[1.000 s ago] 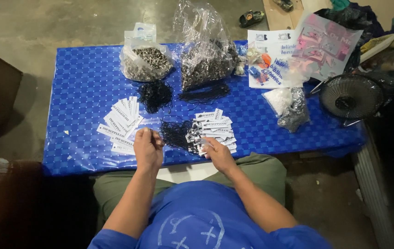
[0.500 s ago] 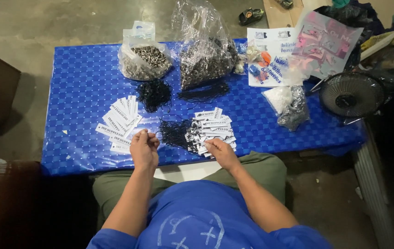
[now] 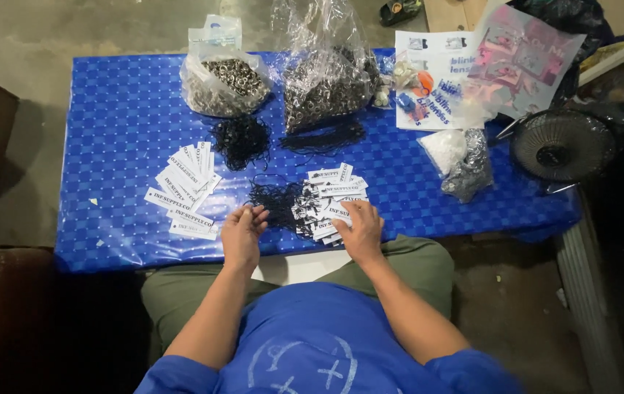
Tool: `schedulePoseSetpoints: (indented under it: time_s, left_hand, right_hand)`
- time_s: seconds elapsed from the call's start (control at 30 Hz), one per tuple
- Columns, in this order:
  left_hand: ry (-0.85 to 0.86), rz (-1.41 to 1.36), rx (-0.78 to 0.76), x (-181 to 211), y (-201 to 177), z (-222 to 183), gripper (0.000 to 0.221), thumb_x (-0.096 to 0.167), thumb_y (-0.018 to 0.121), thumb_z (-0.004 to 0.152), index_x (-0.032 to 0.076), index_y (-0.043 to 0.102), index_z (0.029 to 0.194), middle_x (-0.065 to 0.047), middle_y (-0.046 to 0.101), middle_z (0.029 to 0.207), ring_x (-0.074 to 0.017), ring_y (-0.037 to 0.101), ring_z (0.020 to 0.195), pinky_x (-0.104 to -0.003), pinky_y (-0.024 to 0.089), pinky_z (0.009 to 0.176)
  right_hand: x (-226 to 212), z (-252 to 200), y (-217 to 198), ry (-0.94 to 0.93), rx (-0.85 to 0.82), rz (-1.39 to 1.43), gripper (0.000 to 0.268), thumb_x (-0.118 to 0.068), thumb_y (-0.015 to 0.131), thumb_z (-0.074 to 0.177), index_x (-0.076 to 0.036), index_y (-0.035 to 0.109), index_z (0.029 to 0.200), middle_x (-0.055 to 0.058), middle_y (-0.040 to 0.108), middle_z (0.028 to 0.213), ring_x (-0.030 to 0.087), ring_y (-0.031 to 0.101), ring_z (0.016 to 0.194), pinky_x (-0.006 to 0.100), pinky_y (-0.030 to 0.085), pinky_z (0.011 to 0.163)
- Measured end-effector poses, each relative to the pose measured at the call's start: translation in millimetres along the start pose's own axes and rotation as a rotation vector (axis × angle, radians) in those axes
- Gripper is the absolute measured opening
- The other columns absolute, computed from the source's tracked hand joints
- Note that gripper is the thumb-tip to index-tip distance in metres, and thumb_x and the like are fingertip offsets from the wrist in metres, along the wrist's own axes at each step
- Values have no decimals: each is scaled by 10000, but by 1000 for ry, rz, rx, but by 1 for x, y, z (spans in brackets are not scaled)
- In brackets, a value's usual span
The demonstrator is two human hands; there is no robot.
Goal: Sorting small black plastic fasteners and placing them onto white labels on a production table.
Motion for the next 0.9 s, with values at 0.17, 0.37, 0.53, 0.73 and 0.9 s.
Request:
schedulePoseSetpoints:
  time_s: [0.17,0.37,0.53,0.73,0.9]
  left_hand:
    - [-5,49,-45,0,10,-3,252,133,543,1041,-17,519,1242,-150,720,1097,-215,748,955,-272,605,741]
    - [1,137,-116,5,22,-5,245,125,553,1028,-9,563,1233,-163,735,1104,-233,752,975,-282,603,766]
    - [0,175,-110,-8,12,12,275,139,552,1026,-21,573,1249,-165,737,1102,-238,752,981,-278,603,766]
    - [-11,213,-58,-17,-4,21,314,142,567,1022,-46,562,1274,-172,712,1140,-234,733,1000,-298,586,785]
    - [-28,254,-57,-20,-1,23,321,143,591,1012,-43,570,1272,-176,706,1161,-243,726,1019,-322,583,808]
  right_hand:
    - [15,7,9,-8,51,-96,533,-695,521,951,-273,644,1251,-14,538,1199,248,544,1120,444,428,880]
    - [38,12,15,15,81,-116,507,-673,520,970,-291,604,1292,-19,531,1233,258,525,1175,460,414,906]
    - [43,15,19,27,-9,-65,504,-658,506,993,-279,587,1315,-11,507,1268,265,490,1230,474,389,941]
    - [51,10,33,20,-20,-133,505,-627,598,929,-291,613,1306,-16,520,1277,267,498,1244,478,406,934]
    - [53,9,37,64,-56,-123,490,-582,628,919,-290,626,1312,-14,508,1305,278,476,1286,483,414,956]
Point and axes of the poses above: each hand's wrist, its own z-axis towards the middle knuckle, its own y-axis out of the palm, x = y × z, the point moved 4 cm from there along z, towards the middle knuckle
